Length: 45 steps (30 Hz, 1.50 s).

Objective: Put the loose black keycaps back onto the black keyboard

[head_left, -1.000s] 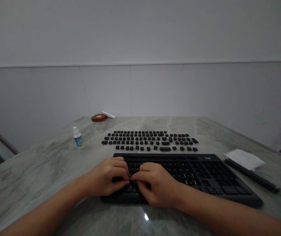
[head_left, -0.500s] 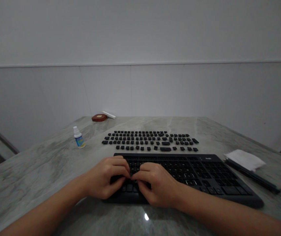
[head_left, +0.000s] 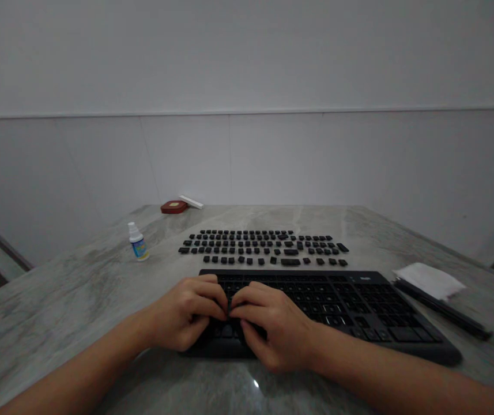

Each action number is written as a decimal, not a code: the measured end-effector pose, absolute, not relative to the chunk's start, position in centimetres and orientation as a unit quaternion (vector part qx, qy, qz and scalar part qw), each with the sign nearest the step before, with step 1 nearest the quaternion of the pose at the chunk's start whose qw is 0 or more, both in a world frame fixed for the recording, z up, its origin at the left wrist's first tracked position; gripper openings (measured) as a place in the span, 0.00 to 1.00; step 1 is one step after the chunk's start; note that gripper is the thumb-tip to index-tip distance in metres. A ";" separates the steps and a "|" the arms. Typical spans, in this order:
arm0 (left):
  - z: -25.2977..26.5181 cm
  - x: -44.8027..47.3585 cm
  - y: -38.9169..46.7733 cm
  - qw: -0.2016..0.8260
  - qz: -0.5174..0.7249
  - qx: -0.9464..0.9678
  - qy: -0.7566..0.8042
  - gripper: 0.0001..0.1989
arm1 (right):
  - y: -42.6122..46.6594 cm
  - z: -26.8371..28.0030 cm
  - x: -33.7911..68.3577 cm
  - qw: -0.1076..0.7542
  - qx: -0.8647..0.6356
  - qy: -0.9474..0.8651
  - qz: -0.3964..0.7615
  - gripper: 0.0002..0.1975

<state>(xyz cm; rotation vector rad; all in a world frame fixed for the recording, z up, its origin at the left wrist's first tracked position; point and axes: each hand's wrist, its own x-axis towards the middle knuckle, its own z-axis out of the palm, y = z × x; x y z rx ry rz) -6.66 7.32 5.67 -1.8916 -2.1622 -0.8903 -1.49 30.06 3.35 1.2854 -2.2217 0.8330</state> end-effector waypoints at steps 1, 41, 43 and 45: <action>5.6 -6.6 7.3 0.066 -0.295 -0.627 -0.718 0.18 | 30.0 3.3 -1.5 0.213 0.472 -0.804 0.293 0.13; 3.5 -10.8 5.8 0.225 -0.261 -0.343 -0.874 0.14 | 30.4 2.8 -1.2 0.243 0.471 -0.819 0.220 0.14; 3.2 -11.9 5.2 0.226 -0.252 -0.296 -0.893 0.16 | 30.4 2.8 -1.2 0.242 0.469 -0.821 0.219 0.13; 2.9 -12.7 4.7 0.212 -0.240 -0.268 -0.909 0.17 | 30.4 2.8 -1.2 0.241 0.469 -0.822 0.218 0.13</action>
